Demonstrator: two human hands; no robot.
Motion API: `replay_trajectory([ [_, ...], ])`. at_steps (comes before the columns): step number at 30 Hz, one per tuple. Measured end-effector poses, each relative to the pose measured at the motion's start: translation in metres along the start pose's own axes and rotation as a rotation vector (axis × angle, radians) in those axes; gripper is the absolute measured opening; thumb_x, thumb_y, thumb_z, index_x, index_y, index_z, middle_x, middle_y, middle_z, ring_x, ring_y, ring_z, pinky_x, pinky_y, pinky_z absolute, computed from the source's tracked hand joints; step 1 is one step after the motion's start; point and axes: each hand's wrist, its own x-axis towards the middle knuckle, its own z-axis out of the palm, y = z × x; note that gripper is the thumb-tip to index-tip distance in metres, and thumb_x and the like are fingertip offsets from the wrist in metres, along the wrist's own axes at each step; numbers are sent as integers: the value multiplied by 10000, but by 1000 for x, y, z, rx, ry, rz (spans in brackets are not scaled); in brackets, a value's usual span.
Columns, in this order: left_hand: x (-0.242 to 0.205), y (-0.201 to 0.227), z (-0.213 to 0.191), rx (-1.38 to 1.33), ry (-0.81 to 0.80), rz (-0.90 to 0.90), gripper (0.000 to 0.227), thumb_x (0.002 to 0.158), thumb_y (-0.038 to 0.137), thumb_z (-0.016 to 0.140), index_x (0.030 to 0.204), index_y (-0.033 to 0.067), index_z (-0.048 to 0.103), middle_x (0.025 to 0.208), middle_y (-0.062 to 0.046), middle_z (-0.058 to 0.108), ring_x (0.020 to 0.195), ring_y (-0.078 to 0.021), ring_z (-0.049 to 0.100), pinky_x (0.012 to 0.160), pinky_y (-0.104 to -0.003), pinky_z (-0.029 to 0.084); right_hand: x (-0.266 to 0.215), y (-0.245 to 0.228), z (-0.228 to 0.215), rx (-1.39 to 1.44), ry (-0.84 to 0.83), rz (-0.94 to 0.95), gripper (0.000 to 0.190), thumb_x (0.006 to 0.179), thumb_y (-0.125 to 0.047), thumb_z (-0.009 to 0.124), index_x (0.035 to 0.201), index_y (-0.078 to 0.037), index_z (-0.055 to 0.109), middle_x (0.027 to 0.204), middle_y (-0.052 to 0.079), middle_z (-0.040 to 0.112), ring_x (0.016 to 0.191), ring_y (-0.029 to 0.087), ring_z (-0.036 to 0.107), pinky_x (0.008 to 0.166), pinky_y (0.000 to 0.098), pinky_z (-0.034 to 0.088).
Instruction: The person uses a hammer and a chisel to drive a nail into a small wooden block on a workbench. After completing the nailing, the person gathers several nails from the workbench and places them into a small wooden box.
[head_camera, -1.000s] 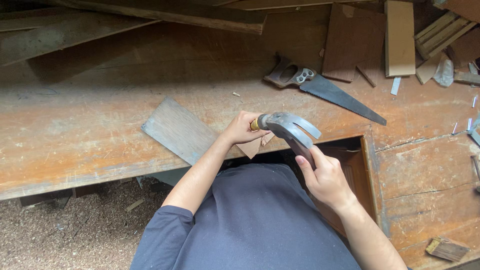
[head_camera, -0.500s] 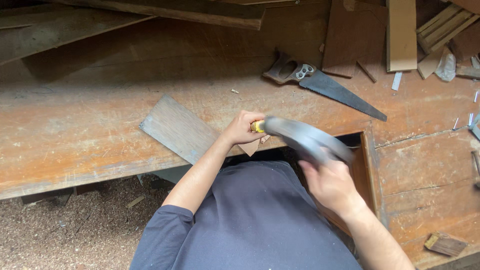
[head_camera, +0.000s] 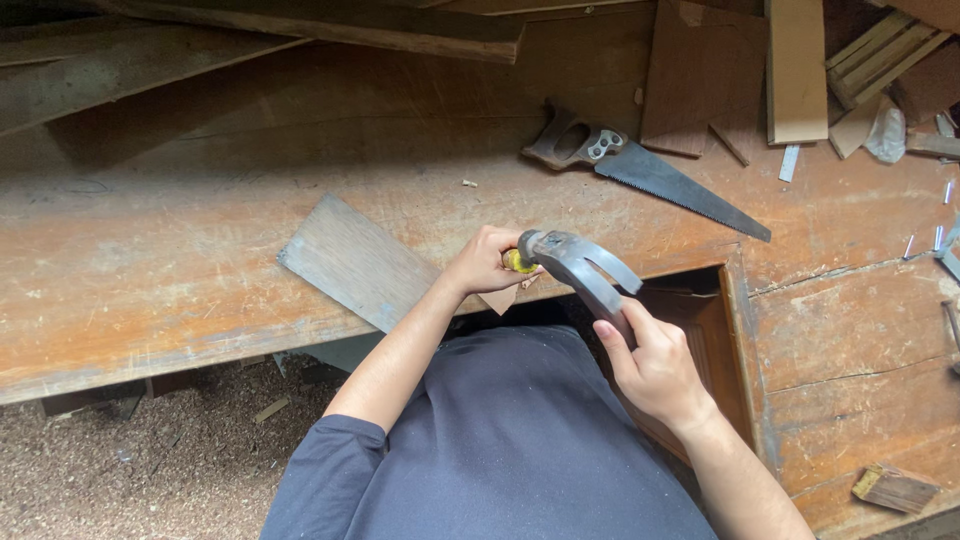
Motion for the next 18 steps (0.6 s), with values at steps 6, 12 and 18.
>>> replay_trajectory([
  [6, -2, -7, -1, 103, -19, -122, 239, 841, 277, 849, 913, 84, 730, 792, -70, 735, 719, -216, 725, 643, -329, 548, -31, -5, -27, 553, 197, -165, 397, 1087, -296, 556, 1336, 11, 597, 914, 86, 685, 670, 114, 590, 569, 220, 484],
  [12, -1, -8, -4, 105, -10, -79, 247, 840, 277, 855, 883, 82, 708, 785, -83, 720, 722, -234, 714, 646, -331, 540, -16, -7, -22, 628, 249, -298, 223, 1076, -251, 624, 1269, -143, 603, 1127, 83, 663, 780, 217, 600, 639, 301, 535],
  [18, 4, -5, -4, 72, -28, -39, 287, 787, 237, 852, 1006, 91, 738, 865, -90, 750, 788, -238, 733, 709, -345, 564, 9, -7, -11, -70, -28, -56, 214, 932, -152, 693, 1082, -11, 632, 761, 193, 706, 678, 361, 723, 582, 411, 558],
])
